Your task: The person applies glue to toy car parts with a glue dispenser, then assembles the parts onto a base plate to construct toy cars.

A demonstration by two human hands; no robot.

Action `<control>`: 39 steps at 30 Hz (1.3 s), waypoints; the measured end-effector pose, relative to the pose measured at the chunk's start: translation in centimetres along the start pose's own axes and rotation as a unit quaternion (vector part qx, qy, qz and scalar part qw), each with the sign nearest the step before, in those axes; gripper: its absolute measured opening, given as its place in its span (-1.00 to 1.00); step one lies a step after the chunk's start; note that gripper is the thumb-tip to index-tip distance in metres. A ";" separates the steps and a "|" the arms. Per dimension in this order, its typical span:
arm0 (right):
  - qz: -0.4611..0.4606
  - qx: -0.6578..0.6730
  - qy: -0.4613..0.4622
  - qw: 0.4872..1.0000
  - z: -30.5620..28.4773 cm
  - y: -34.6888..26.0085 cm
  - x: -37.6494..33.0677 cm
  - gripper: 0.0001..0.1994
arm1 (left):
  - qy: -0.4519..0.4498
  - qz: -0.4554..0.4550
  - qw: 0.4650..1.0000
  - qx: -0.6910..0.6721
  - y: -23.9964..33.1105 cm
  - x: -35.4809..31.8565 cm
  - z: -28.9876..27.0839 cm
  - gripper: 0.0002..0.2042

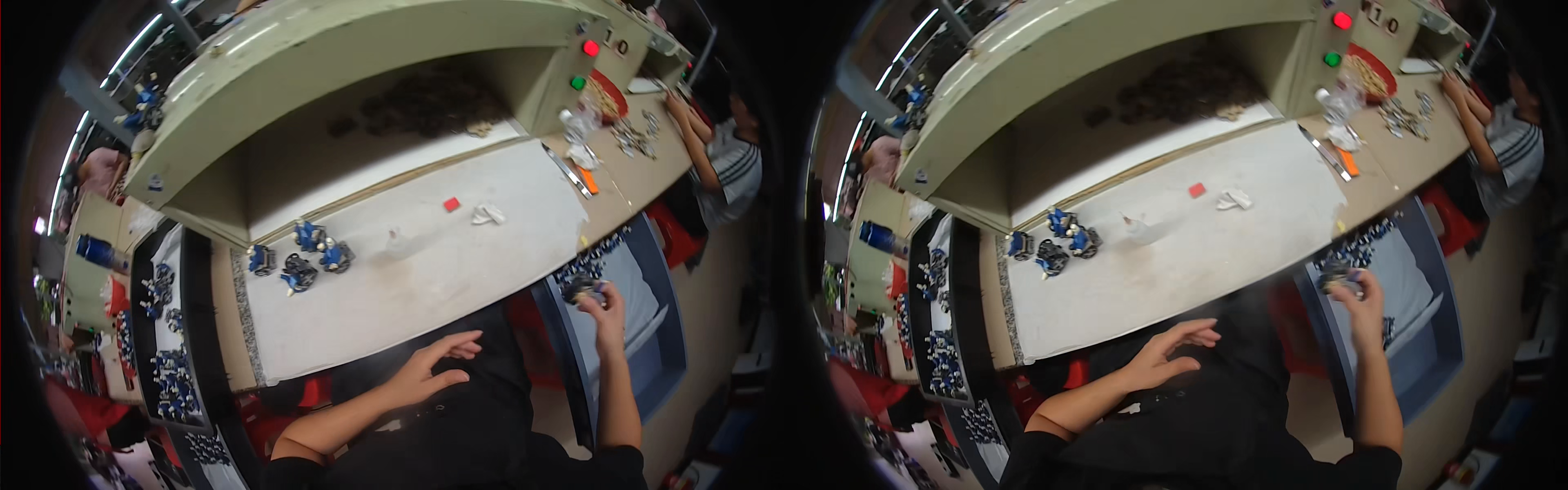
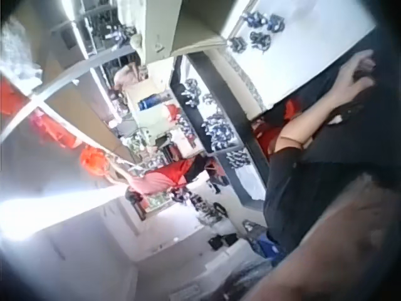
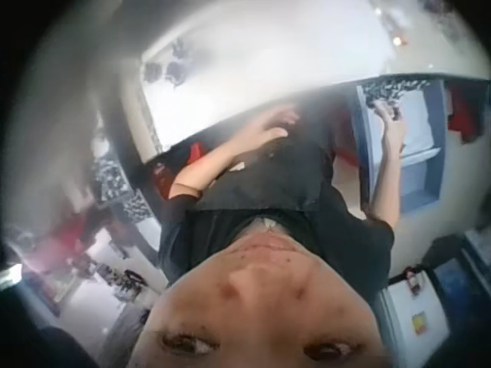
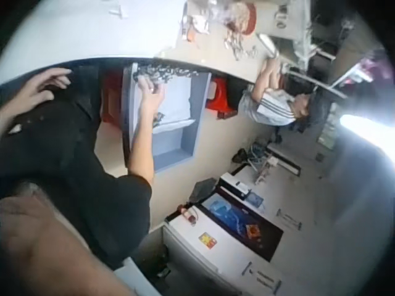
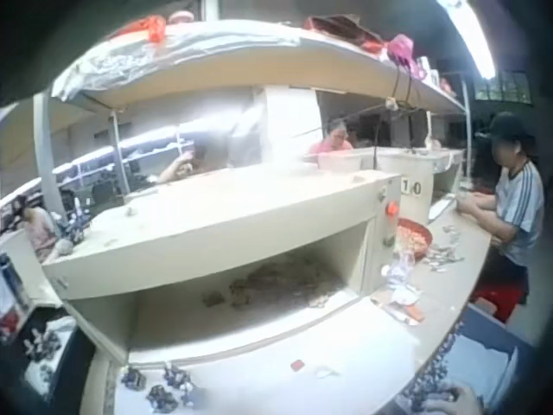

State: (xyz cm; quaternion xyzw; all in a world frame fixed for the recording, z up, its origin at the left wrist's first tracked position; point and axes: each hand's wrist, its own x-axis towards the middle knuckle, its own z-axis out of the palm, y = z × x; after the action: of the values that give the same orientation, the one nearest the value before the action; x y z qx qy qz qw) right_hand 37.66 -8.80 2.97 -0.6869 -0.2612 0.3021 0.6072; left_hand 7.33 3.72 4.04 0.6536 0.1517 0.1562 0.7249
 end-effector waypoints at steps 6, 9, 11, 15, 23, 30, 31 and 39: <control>0.100 -0.113 0.322 0.935 -19.9 17.2 11.6 -0.58 | 0.037 -0.029 0.992 0.113 4.6 -2.7 -2.9 -0.63; 0.149 -0.354 0.366 0.848 -23.8 23.8 13.8 -0.59 | 0.073 0.033 0.974 0.211 8.8 -3.7 -5.1 -0.78; 0.119 -0.441 0.359 0.814 -22.3 24.8 16.2 -0.59 | 0.135 0.067 0.947 0.283 11.8 -4.6 -6.4 -0.77; 0.134 -0.499 0.343 0.784 -18.7 22.6 16.0 -0.57 | 0.260 0.167 0.810 0.498 20.2 -3.7 -10.3 -0.81; 0.003 -0.444 0.393 0.806 -15.9 23.8 16.7 -0.37 | 0.485 -0.060 0.482 0.728 33.6 9.8 -27.3 -0.63; -0.112 -0.317 0.407 0.849 -12.9 17.2 9.9 -0.58 | 0.459 -0.178 0.510 0.705 33.6 12.3 -32.6 -0.59; -0.132 -0.272 0.406 0.862 -12.0 15.5 9.3 -0.64 | 0.472 -0.112 0.516 0.706 33.7 11.3 -31.8 -0.59; -0.376 -0.004 0.147 0.915 4.8 -2.7 1.8 -0.85 | 0.340 0.215 0.901 0.161 21.4 1.4 -11.3 -0.71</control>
State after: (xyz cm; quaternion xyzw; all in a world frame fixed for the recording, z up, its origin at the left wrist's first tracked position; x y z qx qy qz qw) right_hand 35.37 -3.95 5.13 -0.5771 -0.4094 -0.0541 0.7046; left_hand 3.15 16.55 24.20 0.6851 0.2677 0.4942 0.4634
